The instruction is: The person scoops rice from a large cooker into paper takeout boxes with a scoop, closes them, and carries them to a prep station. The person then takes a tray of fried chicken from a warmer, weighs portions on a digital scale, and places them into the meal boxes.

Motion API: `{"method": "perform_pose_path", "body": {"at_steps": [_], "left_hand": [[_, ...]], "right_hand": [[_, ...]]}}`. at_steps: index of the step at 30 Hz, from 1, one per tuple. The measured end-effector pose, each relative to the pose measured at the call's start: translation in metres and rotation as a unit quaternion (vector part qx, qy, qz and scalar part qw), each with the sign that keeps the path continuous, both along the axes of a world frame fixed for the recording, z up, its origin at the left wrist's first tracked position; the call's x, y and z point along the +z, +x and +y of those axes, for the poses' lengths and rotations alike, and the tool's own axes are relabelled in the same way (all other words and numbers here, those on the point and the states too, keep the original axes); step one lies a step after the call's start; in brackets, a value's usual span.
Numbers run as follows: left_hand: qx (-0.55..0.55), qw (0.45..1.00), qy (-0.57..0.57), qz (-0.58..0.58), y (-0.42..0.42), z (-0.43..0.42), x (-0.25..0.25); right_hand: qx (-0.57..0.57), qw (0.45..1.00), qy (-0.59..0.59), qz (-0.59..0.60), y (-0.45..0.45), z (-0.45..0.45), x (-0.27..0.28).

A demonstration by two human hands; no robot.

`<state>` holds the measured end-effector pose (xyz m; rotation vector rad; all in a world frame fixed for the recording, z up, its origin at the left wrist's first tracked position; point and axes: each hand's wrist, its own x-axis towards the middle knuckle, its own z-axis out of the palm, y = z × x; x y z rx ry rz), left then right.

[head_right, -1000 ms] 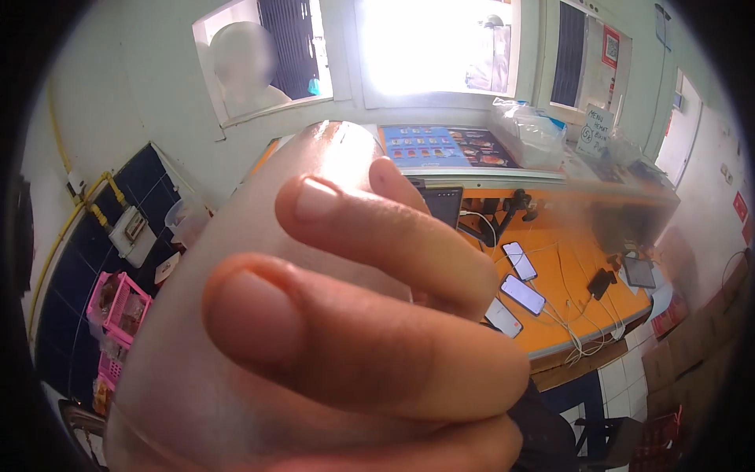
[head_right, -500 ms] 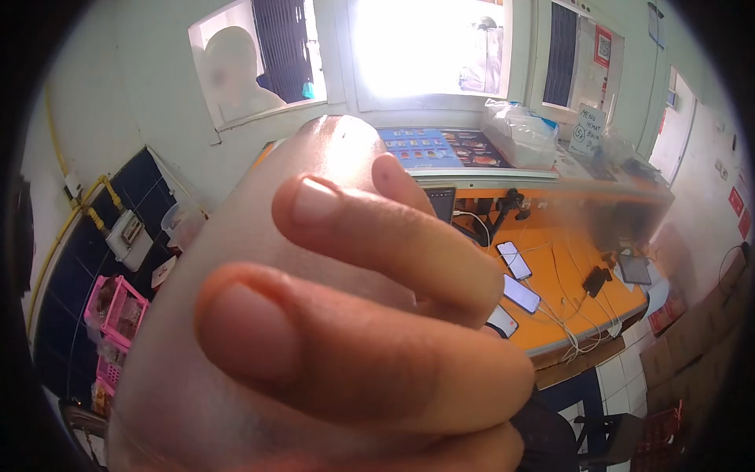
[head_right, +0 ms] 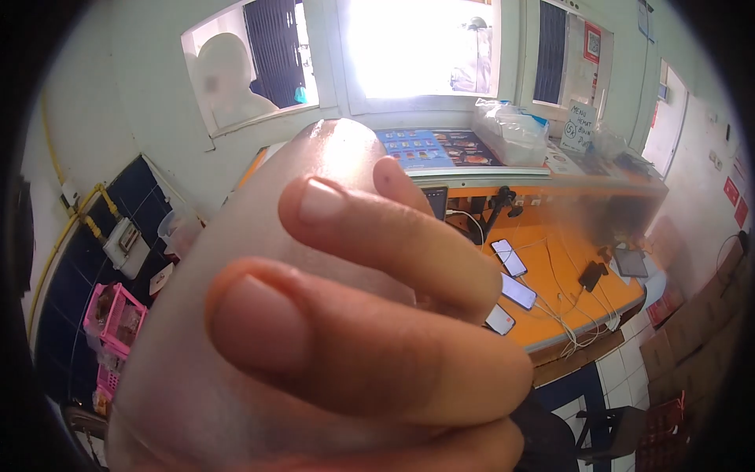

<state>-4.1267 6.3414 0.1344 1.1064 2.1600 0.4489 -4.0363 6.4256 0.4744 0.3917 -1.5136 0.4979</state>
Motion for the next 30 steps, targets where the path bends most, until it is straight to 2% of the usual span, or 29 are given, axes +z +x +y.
{"method": "perform_pose_path", "body": {"at_steps": [4,10,17,19,20,22,24,26,30], "left_hand": [[-0.002,0.997,0.069,-0.033,0.032,-0.015,-0.007],[-0.007,0.978,0.183,-0.099,0.027,-0.055,-0.058],[-0.009,0.959,0.246,-0.138,0.033,-0.09,-0.076],[-0.004,0.957,0.257,-0.135,0.031,-0.097,-0.079],[0.006,0.956,0.263,-0.129,0.03,-0.101,-0.079],[0.062,0.955,0.267,-0.115,0.036,-0.112,-0.08],[0.132,0.952,0.26,-0.096,0.051,-0.122,-0.073],[0.178,0.946,0.264,-0.065,0.068,-0.13,-0.064],[0.261,0.93,0.257,-0.039,0.114,-0.134,-0.067]], "right_hand": [[-0.003,1.0,-0.012,-0.009,0.004,-0.001,-0.009],[-0.01,0.996,-0.067,-0.051,0.02,-0.012,-0.03],[-0.001,0.949,-0.231,-0.213,0.047,-0.011,-0.091],[0.03,0.915,-0.295,-0.274,0.031,0.0,-0.126],[0.059,0.914,-0.305,-0.261,0.016,0.007,-0.15],[0.088,0.872,-0.312,-0.365,-0.003,0.024,-0.197],[0.067,0.825,-0.366,-0.425,-0.024,0.035,-0.253],[0.053,0.814,-0.404,-0.414,-0.052,0.044,-0.312],[0.048,0.847,-0.376,-0.372,-0.093,0.061,-0.393]]}}
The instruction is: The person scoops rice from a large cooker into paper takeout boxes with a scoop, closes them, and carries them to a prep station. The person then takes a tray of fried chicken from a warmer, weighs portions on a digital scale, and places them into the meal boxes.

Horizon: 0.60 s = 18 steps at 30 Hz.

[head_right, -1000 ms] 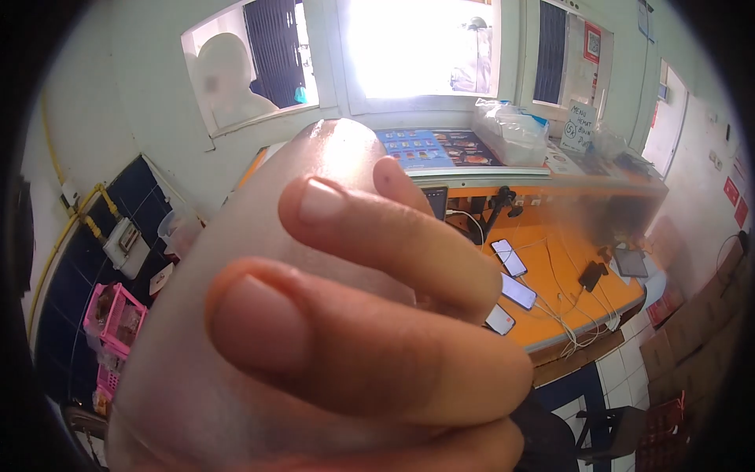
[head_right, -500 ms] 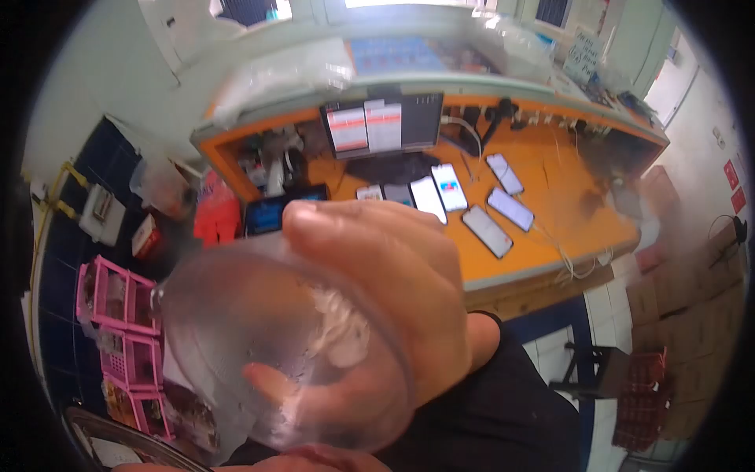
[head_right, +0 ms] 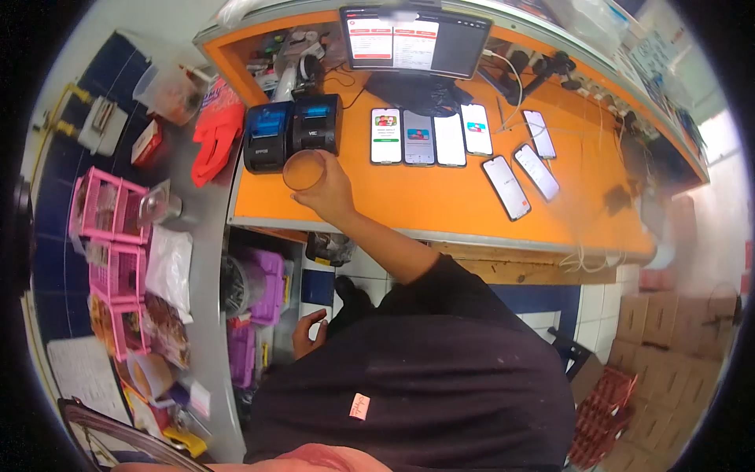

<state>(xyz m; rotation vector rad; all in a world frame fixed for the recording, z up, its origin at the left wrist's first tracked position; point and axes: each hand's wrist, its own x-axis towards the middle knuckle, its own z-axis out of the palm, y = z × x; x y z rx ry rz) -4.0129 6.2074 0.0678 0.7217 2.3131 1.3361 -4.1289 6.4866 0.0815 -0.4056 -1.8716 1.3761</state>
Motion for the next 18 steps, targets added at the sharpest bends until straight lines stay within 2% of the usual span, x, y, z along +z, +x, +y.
{"method": "perform_pose_path", "body": {"at_steps": [2,5,8,10,12,13,14,15,16,18], "left_hand": [[0.05,0.999,0.002,-0.01,0.032,0.004,-0.01],[0.121,0.991,-0.016,-0.058,0.082,0.013,-0.014],[0.191,0.977,-0.035,-0.084,0.131,0.009,-0.019],[0.236,0.967,-0.049,-0.084,0.162,-0.007,-0.029],[0.307,0.946,-0.06,-0.083,0.196,-0.025,-0.028],[0.345,0.932,-0.064,-0.093,0.215,-0.031,-0.026],[0.392,0.912,-0.068,-0.104,0.233,-0.038,-0.021],[0.447,0.885,-0.071,-0.113,0.254,-0.044,-0.016],[0.489,0.854,-0.072,-0.165,0.27,-0.048,-0.003],[0.538,0.805,-0.102,-0.228,0.322,-0.058,-0.016]], "right_hand": [[0.004,0.999,0.041,0.006,-0.011,0.009,-0.013],[0.04,0.999,-0.024,-0.027,-0.016,0.014,-0.018],[-0.007,0.995,0.081,0.05,-0.014,0.01,-0.025],[-0.106,0.979,0.171,0.018,-0.001,-0.003,-0.039],[-0.09,0.982,0.161,0.033,0.035,-0.031,-0.037],[-0.025,0.978,0.193,0.074,0.054,-0.05,-0.039],[0.069,0.983,0.159,0.053,0.076,-0.077,-0.054],[0.16,0.966,0.204,0.01,0.104,-0.104,-0.058],[0.283,0.944,0.169,0.001,0.129,-0.132,-0.07],[0.492,0.861,0.098,-0.086,0.19,-0.188,-0.085]]}}
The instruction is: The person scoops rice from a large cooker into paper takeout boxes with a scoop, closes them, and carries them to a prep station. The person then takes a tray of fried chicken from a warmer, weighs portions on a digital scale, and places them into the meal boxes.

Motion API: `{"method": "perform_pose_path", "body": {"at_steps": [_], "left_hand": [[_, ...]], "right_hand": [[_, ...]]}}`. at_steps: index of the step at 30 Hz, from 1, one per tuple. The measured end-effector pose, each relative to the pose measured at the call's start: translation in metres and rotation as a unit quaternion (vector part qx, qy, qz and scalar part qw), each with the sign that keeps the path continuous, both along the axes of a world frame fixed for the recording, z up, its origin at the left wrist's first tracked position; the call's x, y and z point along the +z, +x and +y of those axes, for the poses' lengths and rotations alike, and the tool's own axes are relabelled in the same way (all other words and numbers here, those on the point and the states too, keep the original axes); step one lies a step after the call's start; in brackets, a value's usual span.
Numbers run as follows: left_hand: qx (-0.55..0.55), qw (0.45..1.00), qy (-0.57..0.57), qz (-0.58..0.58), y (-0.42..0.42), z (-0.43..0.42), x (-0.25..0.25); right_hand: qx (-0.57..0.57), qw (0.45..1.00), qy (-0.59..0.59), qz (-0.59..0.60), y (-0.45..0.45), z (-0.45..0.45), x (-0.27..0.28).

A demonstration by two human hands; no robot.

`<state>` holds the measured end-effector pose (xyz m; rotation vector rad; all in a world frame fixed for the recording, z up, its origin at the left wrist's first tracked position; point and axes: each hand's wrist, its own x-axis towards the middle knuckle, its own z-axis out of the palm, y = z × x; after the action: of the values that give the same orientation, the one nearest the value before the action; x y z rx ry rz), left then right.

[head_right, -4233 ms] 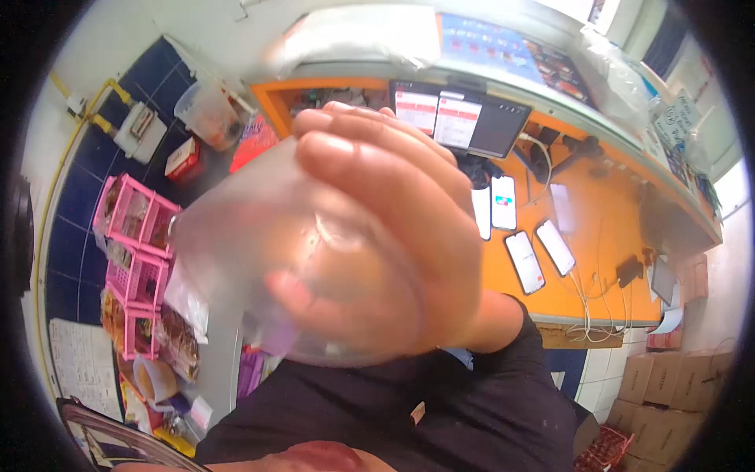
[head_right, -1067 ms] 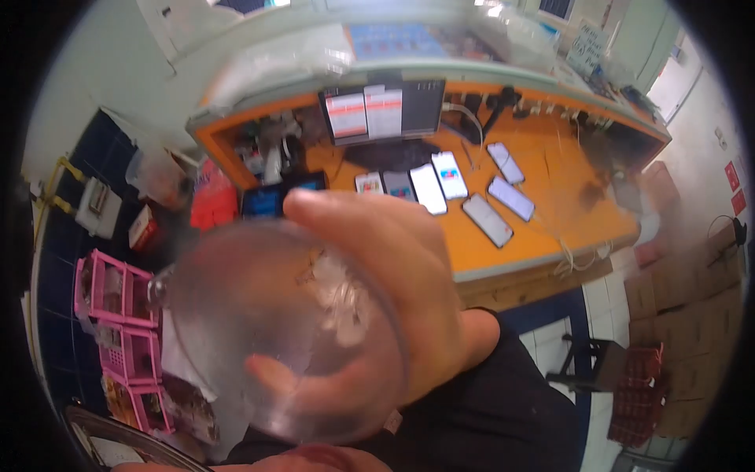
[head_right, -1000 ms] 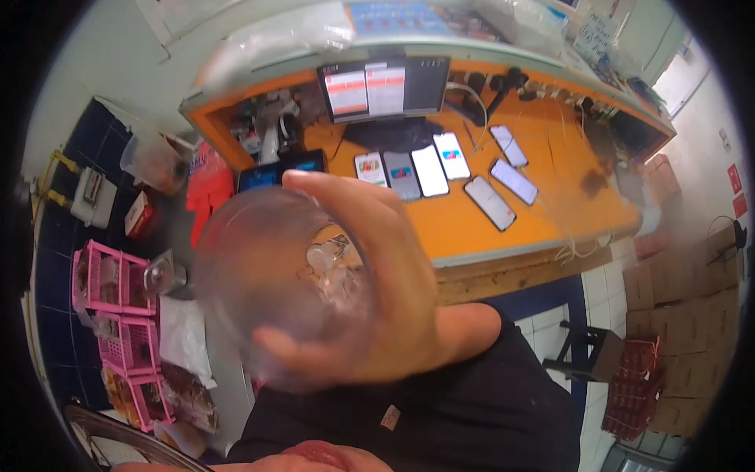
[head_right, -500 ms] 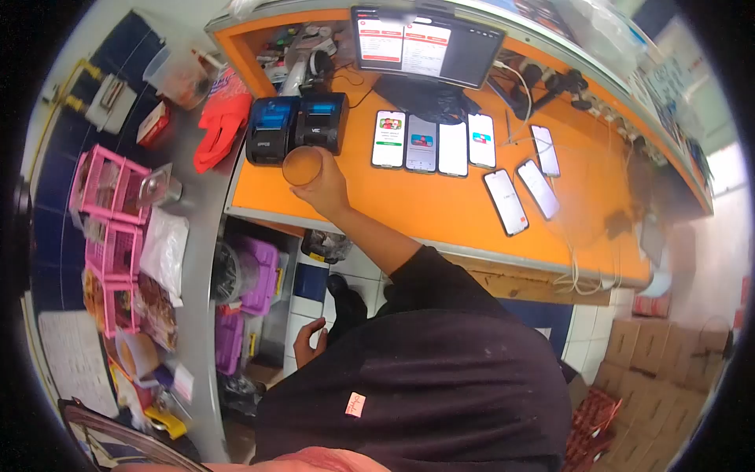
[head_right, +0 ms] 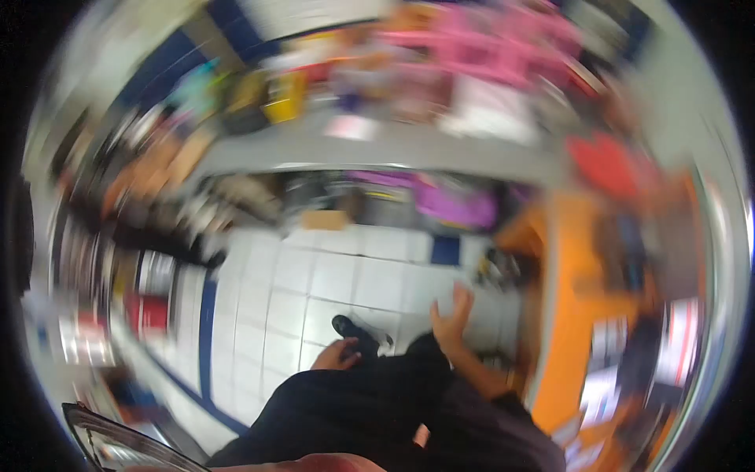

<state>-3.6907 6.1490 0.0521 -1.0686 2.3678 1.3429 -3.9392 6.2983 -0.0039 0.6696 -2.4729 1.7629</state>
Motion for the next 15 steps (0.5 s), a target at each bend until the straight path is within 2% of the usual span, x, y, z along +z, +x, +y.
{"method": "perform_pose_path", "body": {"at_steps": [1,3,4,5,6,7,9,12,15], "left_hand": [[0.021,0.999,-0.01,-0.028,0.027,-0.002,-0.011],[0.089,0.993,-0.016,-0.075,0.073,-0.01,-0.015],[0.132,0.985,-0.018,-0.106,0.102,-0.02,-0.016],[0.178,0.975,-0.011,-0.129,0.128,-0.026,-0.015],[0.225,0.962,-0.009,-0.154,0.156,-0.035,-0.015],[0.271,0.946,-0.001,-0.178,0.201,-0.055,-0.01],[0.346,0.911,0.019,-0.225,0.257,-0.08,0.0],[0.422,0.87,0.032,-0.253,0.318,-0.101,-0.003],[0.435,0.872,0.049,-0.218,0.369,-0.141,-0.008]], "right_hand": [[0.11,0.992,0.045,-0.03,0.027,-0.018,-0.022],[0.331,0.941,0.024,-0.071,0.069,-0.064,0.002],[0.389,0.917,0.042,-0.073,0.086,-0.091,-0.012],[0.42,0.89,0.067,-0.164,0.107,-0.121,-0.006],[0.456,0.872,0.068,-0.165,0.124,-0.145,-0.019],[0.47,0.857,0.113,-0.18,0.161,-0.213,-0.036],[0.465,0.841,0.149,-0.231,0.193,-0.278,-0.054],[0.384,0.889,0.244,-0.049,0.216,-0.328,-0.153],[0.317,0.825,0.456,-0.103,0.236,-0.345,-0.172]]}}
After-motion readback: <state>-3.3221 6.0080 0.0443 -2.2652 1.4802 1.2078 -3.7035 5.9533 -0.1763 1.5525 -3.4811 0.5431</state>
